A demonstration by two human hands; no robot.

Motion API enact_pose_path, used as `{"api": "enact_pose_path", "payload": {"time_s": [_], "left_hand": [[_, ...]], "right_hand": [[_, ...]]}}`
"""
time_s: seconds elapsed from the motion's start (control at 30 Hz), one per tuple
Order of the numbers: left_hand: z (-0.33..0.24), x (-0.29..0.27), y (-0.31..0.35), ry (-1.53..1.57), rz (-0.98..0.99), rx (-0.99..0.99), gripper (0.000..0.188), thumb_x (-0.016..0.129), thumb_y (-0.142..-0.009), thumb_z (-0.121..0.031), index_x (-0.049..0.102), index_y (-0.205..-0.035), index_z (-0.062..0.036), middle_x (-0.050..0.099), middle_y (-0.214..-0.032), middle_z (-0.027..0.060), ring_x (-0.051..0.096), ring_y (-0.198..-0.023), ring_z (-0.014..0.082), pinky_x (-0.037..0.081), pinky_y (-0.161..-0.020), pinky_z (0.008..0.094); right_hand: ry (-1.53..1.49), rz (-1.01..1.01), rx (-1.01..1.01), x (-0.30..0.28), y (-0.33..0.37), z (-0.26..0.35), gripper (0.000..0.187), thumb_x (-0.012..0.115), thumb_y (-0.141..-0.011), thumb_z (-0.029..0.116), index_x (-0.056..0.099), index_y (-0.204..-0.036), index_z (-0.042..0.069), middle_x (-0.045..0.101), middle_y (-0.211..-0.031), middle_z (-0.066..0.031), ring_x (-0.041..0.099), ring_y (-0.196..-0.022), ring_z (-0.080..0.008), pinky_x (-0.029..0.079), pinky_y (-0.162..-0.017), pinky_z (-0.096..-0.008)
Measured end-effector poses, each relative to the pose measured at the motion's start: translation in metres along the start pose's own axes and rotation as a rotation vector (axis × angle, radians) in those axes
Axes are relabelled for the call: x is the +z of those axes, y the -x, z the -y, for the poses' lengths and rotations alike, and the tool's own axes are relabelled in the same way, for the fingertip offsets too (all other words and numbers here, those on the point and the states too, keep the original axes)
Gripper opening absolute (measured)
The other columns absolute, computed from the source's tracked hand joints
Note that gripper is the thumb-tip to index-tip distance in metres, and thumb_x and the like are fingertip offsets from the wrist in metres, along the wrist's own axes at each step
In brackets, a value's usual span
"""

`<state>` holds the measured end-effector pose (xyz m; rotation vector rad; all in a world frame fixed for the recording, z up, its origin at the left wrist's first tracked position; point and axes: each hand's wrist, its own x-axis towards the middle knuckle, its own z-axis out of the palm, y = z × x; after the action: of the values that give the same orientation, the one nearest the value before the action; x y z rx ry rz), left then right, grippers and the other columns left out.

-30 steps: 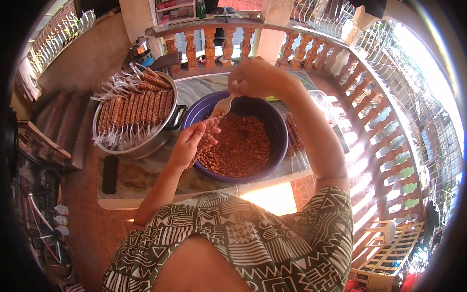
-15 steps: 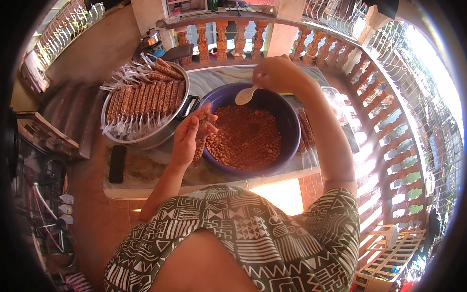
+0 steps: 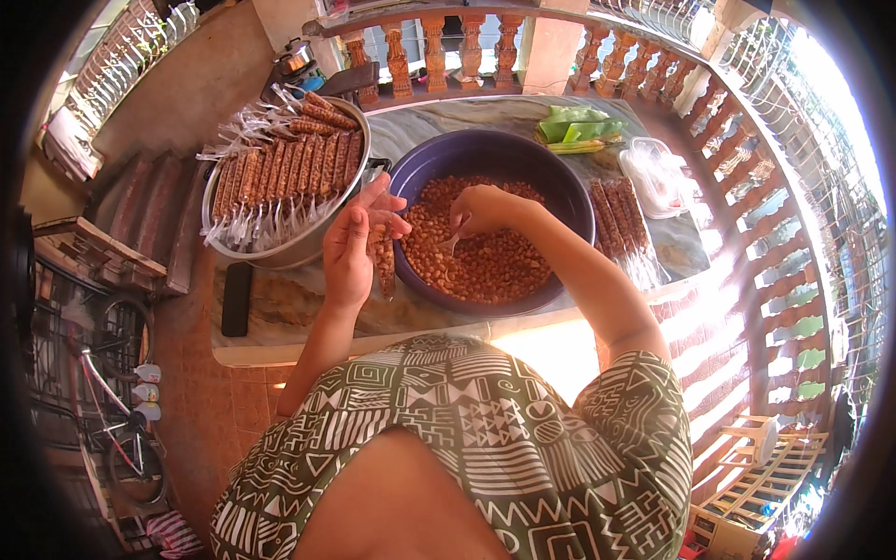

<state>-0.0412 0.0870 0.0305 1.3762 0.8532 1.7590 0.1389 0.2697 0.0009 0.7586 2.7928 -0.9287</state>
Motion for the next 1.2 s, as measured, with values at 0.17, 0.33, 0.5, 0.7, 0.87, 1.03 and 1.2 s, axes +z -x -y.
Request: {"api": "enact_pose_path", "payload": {"time_s": [0.17, 0.33, 0.5, 0.7, 0.87, 1.03, 1.2], "left_hand": [[0.012, -0.003, -0.004, 0.034, 0.033, -0.149, 0.044, 0.041, -0.105, -0.032, 0.052, -0.135, -0.0013, 0.066, -0.110, 0.0107, 0.064, -0.084, 0.0117, 0.050, -0.078, 0.0248], [0.019, -0.001, -0.012, 0.014, 0.043, -0.341, 0.044, 0.044, -0.104, -0.034, 0.054, -0.134, -0.0026, 0.067, -0.108, 0.0074, 0.064, -0.083, 0.0097, 0.050, -0.075, 0.0242], [0.024, -0.001, -0.017, 0.093, 0.127, -0.438, 0.043, 0.046, -0.103, -0.033, 0.055, -0.132, -0.0032, 0.067, -0.106, 0.0059, 0.063, -0.082, 0.0095, 0.050, -0.074, 0.0228], [0.025, 0.004, -0.019, 0.086, 0.161, -0.417, 0.043, 0.043, -0.104, -0.031, 0.054, -0.132, 0.0006, 0.067, -0.105, 0.0092, 0.064, -0.082, 0.0122, 0.050, -0.072, 0.0256], [0.024, 0.007, -0.020, 0.083, 0.175, -0.390, 0.044, 0.043, -0.105, -0.031, 0.054, -0.133, 0.0001, 0.067, -0.104, 0.0089, 0.064, -0.081, 0.0119, 0.050, -0.072, 0.0260], [0.020, 0.010, -0.019, 0.085, 0.169, -0.408, 0.043, 0.042, -0.105, -0.032, 0.055, -0.133, -0.0012, 0.067, -0.105, 0.0086, 0.063, -0.081, 0.0114, 0.050, -0.073, 0.0255], [0.024, 0.006, -0.019, 0.115, 0.182, -0.420, 0.042, 0.043, -0.104, -0.032, 0.055, -0.133, -0.0038, 0.067, -0.108, 0.0072, 0.062, -0.082, 0.0105, 0.049, -0.075, 0.0250]], "right_hand": [[-0.111, -0.007, -0.092, -0.033, 0.013, -0.010, 0.018, 0.076, -0.076, 0.015, 0.076, -0.093, 0.009, 0.073, -0.086, -0.0051, 0.067, -0.083, -0.0163, 0.051, -0.075, -0.0317], [-0.136, -0.088, -0.043, -0.089, 0.043, -0.002, 0.017, 0.074, -0.080, 0.010, 0.074, -0.096, 0.006, 0.072, -0.085, -0.0028, 0.064, -0.080, -0.0099, 0.050, -0.074, -0.0266], [-0.135, -0.216, -0.006, -0.141, 0.071, 0.038, 0.019, 0.074, -0.078, 0.015, 0.075, -0.097, 0.009, 0.072, -0.087, -0.0041, 0.066, -0.082, -0.0152, 0.050, -0.077, -0.0305], [0.007, -0.237, -0.101, -0.167, 0.065, 0.062, 0.018, 0.074, -0.078, 0.016, 0.076, -0.095, 0.012, 0.069, -0.087, -0.0037, 0.062, -0.083, -0.0144, 0.049, -0.078, -0.0306], [0.115, -0.184, -0.046, -0.168, 0.062, 0.082, 0.018, 0.073, -0.076, 0.017, 0.076, -0.093, 0.012, 0.070, -0.085, -0.0050, 0.064, -0.082, -0.0173, 0.050, -0.076, -0.0326], [0.235, -0.235, -0.023, -0.163, 0.065, 0.101, 0.017, 0.072, -0.076, 0.018, 0.076, -0.092, 0.013, 0.070, -0.086, -0.0076, 0.065, -0.084, -0.0206, 0.051, -0.077, -0.0347], [0.281, -0.250, -0.026, -0.162, 0.068, 0.107, 0.016, 0.072, -0.077, 0.015, 0.075, -0.092, 0.011, 0.071, -0.090, -0.0086, 0.067, -0.086, -0.0212, 0.052, -0.079, -0.0343]]}}
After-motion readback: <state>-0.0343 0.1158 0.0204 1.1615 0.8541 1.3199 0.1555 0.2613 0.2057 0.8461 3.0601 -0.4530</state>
